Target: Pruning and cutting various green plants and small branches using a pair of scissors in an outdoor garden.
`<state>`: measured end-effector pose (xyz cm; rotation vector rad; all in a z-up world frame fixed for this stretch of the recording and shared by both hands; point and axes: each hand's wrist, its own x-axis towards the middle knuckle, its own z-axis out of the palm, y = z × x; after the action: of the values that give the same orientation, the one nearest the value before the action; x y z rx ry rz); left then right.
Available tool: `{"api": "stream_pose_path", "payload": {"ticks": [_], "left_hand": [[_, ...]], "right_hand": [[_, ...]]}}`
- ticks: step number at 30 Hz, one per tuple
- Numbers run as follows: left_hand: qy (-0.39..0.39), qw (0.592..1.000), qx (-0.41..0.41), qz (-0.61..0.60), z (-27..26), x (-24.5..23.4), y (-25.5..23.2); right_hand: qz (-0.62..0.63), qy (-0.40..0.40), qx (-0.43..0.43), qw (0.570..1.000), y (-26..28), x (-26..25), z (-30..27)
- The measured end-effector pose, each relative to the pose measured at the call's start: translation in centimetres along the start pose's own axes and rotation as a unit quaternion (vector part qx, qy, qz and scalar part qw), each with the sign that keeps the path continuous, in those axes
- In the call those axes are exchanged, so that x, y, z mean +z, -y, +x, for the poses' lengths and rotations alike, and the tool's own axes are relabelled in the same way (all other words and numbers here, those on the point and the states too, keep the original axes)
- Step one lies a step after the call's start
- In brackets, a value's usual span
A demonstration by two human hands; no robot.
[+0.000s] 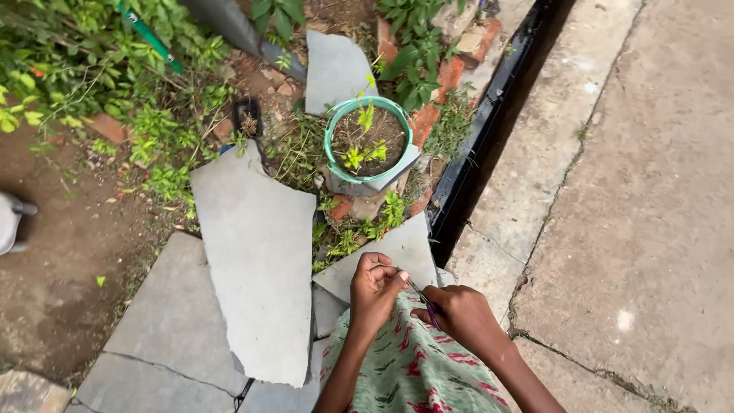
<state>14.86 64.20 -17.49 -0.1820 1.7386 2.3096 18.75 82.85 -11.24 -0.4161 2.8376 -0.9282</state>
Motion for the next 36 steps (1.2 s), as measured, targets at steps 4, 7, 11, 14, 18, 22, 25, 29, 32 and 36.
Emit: {"api": "stream_pose_path", "payload": {"ticks": [4, 7, 11, 14, 18, 22, 25, 29, 32, 36], "left_hand": [[-0.069, 0.997, 0.036, -0.019, -0.1, -1.6, 0.9], [-0.155, 0.986, 0.062, 0.018, -1.3, -3.8, -1.7], [-0.203, 0.974, 0.088, 0.047, -3.8, -6.3, -3.2], [-0.261, 0.958, 0.09, 0.074, -5.3, -7.5, -2.5], [-0.269, 0.957, 0.093, 0.058, -5.0, -8.7, -0.2], [-0.261, 0.962, 0.067, 0.039, -2.8, -10.3, 1.3], [-0.249, 0.965, 0.031, 0.071, -0.8, -13.2, 3.5], [-0.234, 0.967, -0.008, 0.102, 4.6, -19.1, 8.5], [-0.257, 0.96, -0.019, 0.11, 8.6, -24.2, 13.3], [-0.237, 0.935, -0.006, 0.263, 16.4, -30.5, 18.6]], "right_hand": [[-0.017, 0.058, 0.034, 0.998, -1.5, 0.2, 0.4], [-0.064, 0.046, 0.031, 0.996, -5.1, 1.0, 0.5], [-0.087, 0.075, 0.041, 0.993, -8.4, 1.2, 1.4], [-0.115, 0.093, 0.051, 0.988, -8.5, 0.8, 2.6], [-0.112, 0.08, 0.07, 0.988, -7.0, 0.2, 3.5], [-0.12, 0.115, 0.097, 0.981, -6.8, 2.6, 4.1], [-0.117, 0.115, 0.093, 0.982, -7.5, 6.2, 5.1], [-0.088, 0.112, 0.076, 0.987, -10.2, 14.2, 7.7], [-0.078, 0.127, 0.078, 0.986, -12.1, 21.3, 10.9], [-0.047, 0.035, 0.034, 0.998, -15.7, 31.3, 17.6]]}}
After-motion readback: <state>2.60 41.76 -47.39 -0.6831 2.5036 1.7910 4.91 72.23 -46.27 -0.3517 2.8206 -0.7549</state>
